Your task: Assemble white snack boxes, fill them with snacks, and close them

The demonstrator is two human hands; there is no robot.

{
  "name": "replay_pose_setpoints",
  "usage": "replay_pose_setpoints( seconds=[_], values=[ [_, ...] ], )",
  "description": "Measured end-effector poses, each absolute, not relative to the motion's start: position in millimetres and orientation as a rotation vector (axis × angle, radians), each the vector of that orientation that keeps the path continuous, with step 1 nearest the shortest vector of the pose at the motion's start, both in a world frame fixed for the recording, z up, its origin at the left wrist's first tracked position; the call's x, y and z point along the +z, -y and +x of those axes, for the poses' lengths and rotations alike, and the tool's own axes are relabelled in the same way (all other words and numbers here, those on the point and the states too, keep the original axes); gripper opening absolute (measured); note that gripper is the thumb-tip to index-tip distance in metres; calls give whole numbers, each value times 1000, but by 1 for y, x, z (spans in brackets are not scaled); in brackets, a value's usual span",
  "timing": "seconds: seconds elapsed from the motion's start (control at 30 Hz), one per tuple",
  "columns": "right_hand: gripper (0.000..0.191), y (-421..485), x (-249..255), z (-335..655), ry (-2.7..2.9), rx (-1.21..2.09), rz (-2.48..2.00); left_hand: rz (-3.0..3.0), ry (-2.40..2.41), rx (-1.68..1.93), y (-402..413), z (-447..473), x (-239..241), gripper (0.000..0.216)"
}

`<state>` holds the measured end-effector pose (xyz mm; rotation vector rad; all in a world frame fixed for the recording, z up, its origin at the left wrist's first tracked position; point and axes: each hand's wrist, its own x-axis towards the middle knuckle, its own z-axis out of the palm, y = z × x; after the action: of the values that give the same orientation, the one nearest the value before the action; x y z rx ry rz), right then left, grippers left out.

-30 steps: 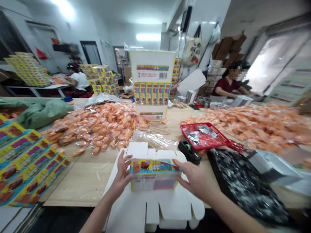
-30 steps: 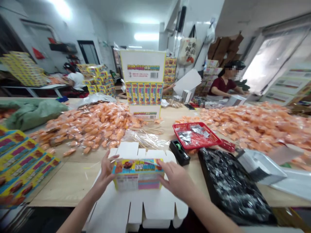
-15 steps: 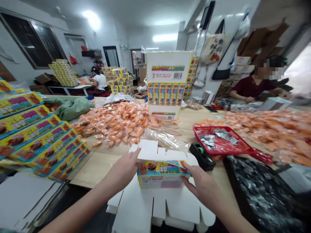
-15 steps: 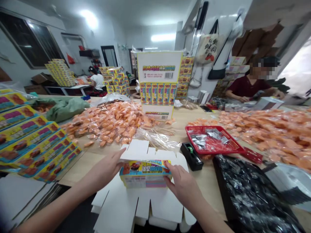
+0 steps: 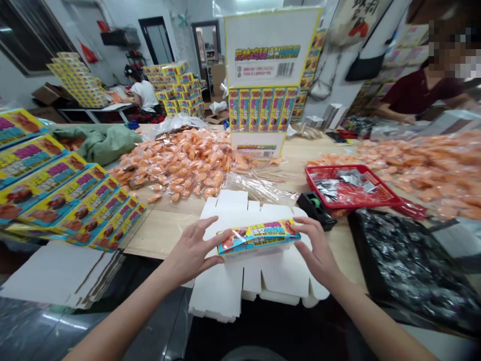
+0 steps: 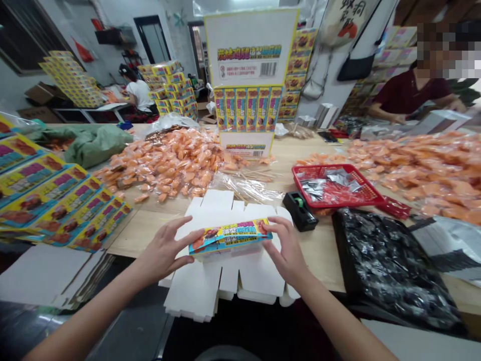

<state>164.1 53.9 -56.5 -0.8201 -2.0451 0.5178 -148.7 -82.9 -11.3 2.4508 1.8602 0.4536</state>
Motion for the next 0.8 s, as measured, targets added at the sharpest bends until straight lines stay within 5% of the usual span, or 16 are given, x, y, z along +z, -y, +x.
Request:
replay_pose_setpoints(
  seconds=[0.17,0.27,0.37,0.57,0.8],
  values=[
    [33,-67,-40,130,1552,1459,-1058,2251,-1734,345,49,-100,31,55],
    [61,-68,-42,125,1405,1681,-986,2307,-1909,93,41,-58,20,76],
    [50,-68,-55,140,1478,1701,-884,2484,-1914,-46,45,-50,2,74],
    [44,-125,-94,225,1178,983,-1549,2552,-1781,-47,28,-70,9,70],
    [20,-196,-98,262,1106,1386,-1764,2585,-1664,-20,5,-59,-2,70]
  ],
)
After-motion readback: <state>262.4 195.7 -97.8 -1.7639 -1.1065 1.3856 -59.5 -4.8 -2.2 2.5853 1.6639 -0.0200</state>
